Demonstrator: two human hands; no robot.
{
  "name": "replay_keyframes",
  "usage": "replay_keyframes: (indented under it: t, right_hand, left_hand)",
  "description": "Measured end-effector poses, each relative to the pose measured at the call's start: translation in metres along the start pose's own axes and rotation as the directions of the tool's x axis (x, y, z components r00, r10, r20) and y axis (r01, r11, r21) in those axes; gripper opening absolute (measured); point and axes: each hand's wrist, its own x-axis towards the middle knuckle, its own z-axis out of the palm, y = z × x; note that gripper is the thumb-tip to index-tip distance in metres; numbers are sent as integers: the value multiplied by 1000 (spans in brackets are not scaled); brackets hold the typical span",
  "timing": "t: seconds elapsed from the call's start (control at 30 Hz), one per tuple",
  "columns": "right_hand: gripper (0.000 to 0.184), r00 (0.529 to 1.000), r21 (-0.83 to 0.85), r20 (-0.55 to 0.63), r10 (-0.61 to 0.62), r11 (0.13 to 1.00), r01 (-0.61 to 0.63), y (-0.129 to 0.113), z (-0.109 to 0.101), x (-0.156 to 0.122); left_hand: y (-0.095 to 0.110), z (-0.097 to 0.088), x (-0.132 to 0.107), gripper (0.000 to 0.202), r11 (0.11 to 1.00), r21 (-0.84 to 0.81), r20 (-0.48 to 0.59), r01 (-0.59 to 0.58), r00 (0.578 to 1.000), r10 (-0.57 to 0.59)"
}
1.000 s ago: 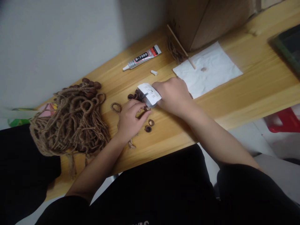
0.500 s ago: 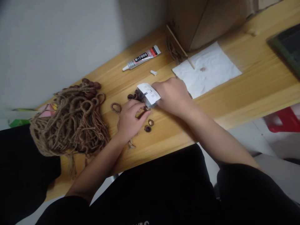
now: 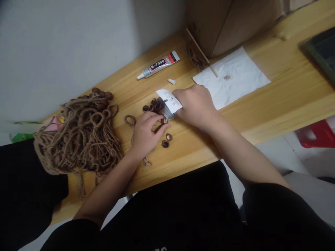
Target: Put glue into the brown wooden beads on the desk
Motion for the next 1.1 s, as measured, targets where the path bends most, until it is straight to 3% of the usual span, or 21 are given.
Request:
replay_keyframes:
  t: [0.3,0.63,0.8,1.1]
  right_hand:
    - [11,994,-9,105,32,999,-31,-5,0,1]
    - [10,995,-46,98,8,999,-3,-3,-1,1]
    - [11,998,-11,61,-22,1000,22,-3,1,2]
    - [23,985,-87,167,43,996,-29,-7,-7,1]
  left_hand:
    - [0,0,0,11,1000,14,-18,-13,1000,14]
    - [-1,0,-1,12,1000,5,-14,-3,1000,3]
    - [-1,0,-1,11,1000,1,-12,1,1000,-1]
    - [0,0,-1,12,1000,15,-12,0,1000,0]
